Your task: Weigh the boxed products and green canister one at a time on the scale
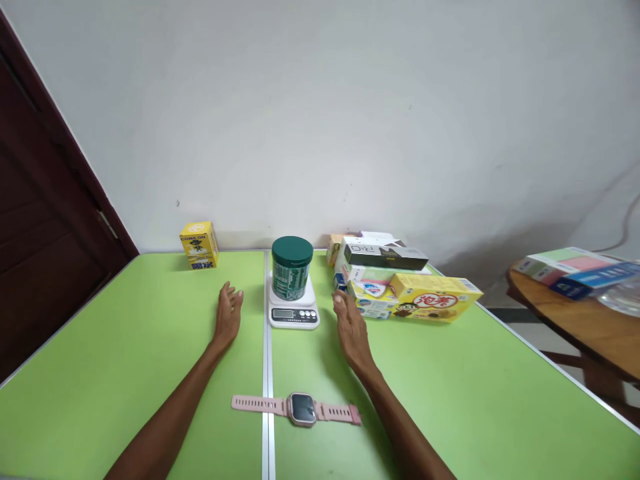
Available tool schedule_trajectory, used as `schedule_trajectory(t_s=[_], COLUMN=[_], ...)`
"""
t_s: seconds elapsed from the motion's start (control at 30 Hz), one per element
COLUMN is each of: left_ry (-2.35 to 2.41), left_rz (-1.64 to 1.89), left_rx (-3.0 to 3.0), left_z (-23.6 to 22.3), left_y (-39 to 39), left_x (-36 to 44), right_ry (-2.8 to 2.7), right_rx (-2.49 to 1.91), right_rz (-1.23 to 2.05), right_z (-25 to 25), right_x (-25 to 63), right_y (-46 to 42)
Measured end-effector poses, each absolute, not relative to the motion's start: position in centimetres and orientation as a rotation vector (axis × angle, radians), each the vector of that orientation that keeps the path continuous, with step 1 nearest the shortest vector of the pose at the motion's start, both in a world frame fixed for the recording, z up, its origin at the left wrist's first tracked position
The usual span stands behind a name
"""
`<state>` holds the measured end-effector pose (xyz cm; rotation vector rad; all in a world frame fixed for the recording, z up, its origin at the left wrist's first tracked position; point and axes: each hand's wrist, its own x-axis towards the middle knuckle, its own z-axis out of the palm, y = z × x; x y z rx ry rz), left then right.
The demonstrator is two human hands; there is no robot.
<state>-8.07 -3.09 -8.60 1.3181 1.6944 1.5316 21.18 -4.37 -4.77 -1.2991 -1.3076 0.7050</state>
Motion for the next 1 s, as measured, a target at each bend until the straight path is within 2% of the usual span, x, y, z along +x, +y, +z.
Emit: schedule_trajectory(t_s=[0.33, 0.5, 0.67, 0.8, 1.0], left_ry=[1.730, 1.549, 1.567, 1.626, 1.667], left_rz=[1.528, 1.551, 1.392, 1.377, 1.582], left_rx=[1.511, 1.826, 1.771, 1.758, 1.770], left_z=[-8.3, -4.0, 0.2, 0.7, 1.2], left_y=[-4.3, -2.4, 1.3, 2.5, 2.8], left_x=[-7.0, -1.8, 1.7, 1.3, -3.1], right_ry=[-1.282, -1.428, -1.541, -1.477, -1.537], right_rx=[-1.200, -1.163, -1.110, -1.189, -1.138], right_rz=[0.685, 0.658, 0.554, 0.466, 0.387], right_z=[-4.8, -5.0, -5.0, -4.3, -2.2], right_x=[18.8, 17.4, 15.1, 13.4, 8.7], right_y=[-3.5, -0.6, 2.3, 3.2, 4.2])
